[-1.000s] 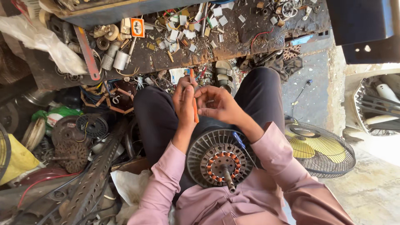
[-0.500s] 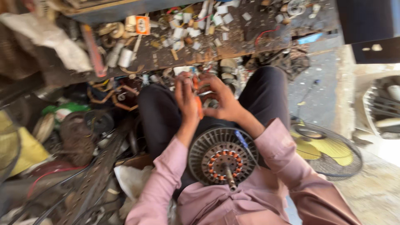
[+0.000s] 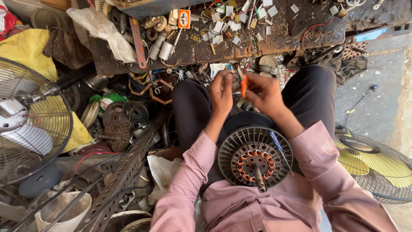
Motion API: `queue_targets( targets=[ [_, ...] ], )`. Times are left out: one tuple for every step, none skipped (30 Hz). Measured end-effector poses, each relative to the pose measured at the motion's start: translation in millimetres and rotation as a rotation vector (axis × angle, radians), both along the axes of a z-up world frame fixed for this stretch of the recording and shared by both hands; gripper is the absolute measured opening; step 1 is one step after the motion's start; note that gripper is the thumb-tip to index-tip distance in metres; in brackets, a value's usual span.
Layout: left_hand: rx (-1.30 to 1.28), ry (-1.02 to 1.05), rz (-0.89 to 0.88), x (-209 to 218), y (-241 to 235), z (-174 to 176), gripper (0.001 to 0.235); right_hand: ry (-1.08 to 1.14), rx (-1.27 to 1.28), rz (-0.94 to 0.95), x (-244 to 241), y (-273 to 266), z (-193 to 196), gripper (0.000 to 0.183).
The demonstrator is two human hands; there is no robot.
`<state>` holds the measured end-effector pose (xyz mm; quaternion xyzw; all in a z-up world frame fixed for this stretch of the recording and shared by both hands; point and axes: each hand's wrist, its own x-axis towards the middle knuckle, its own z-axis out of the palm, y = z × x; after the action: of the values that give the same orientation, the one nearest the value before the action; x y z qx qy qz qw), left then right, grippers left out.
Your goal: The person manipulates wires and copper windings on a fan motor rotor held on their lap, using a small tool to adjust components and scissors to trim wires.
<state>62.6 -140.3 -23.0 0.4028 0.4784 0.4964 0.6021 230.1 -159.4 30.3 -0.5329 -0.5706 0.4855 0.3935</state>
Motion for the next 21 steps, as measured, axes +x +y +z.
queue_targets(
  targets=[
    [0.034, 0.104, 0.019, -4, 6, 1, 0.021, 0.097, -0.149, -0.001, 5, 1, 0, 0.048],
    [0.068, 0.208, 0.039, -8, 10, 1, 0.020, 0.193, -0.299, 0.001, 8, 3, 0, 0.048],
    [0.097, 0.240, 0.002, -13, 12, 3, 0.020, 0.169, -0.317, 0.051, 13, 5, 0, 0.045],
    [0.123, 0.273, -0.035, -18, 13, 5, 0.020, 0.147, -0.338, 0.101, 19, 6, 3, 0.043],
    [0.148, 0.306, -0.073, -21, 14, 7, 0.020, 0.125, -0.358, 0.151, 22, 7, 5, 0.040],
    [0.155, 0.319, -0.091, -23, 14, 10, 0.019, 0.057, -0.300, 0.183, 22, 8, 7, 0.041],
    [0.162, 0.332, -0.109, -23, 14, 13, 0.019, -0.011, -0.241, 0.214, 23, 9, 9, 0.042],
    [0.168, 0.344, -0.130, -24, 14, 15, 0.019, -0.079, -0.184, 0.243, 23, 9, 11, 0.043],
    [0.163, 0.353, -0.148, -25, 13, 16, 0.018, -0.114, -0.186, 0.264, 23, 10, 13, 0.042],
    [0.161, 0.362, -0.165, -25, 14, 17, 0.018, -0.150, -0.186, 0.286, 22, 11, 15, 0.042],
    [0.158, 0.370, -0.182, -26, 15, 16, 0.018, -0.186, -0.187, 0.307, 22, 12, 18, 0.042],
    [0.146, 0.312, -0.204, -26, 16, 16, 0.018, -0.189, -0.203, 0.311, 22, 13, 20, 0.041],
    [0.133, 0.253, -0.225, -27, 16, 15, 0.020, -0.193, -0.219, 0.315, 23, 14, 22, 0.041],
    [0.117, 0.195, -0.245, -29, 15, 13, 0.022, -0.195, -0.238, 0.321, 23, 14, 23, 0.041],
    [0.109, 0.179, -0.254, -30, 15, 12, 0.022, -0.166, -0.237, 0.325, 24, 13, 24, 0.040],
    [0.101, 0.164, -0.261, -31, 15, 10, 0.023, -0.137, -0.235, 0.331, 25, 13, 24, 0.039],
    [0.093, 0.149, -0.269, -32, 15, 8, 0.023, -0.108, -0.234, 0.337, 25, 13, 23, 0.038],
    [0.086, 0.133, -0.268, -32, 14, 6, 0.023, -0.065, -0.233, 0.331, 25, 12, 22, 0.038],
    [0.079, 0.117, -0.268, -32, 14, 5, 0.024, -0.023, -0.232, 0.325, 26, 11, 21, 0.038],
    [0.073, 0.102, -0.267, -33, 14, 4, 0.024, 0.020, -0.230, 0.319, 27, 10, 20, 0.039],
    [0.073, 0.114, -0.272, -33, 13, 3, 0.024, -0.059, -0.188, 0.336, 29, 11, 19, 0.038]
  ],
)
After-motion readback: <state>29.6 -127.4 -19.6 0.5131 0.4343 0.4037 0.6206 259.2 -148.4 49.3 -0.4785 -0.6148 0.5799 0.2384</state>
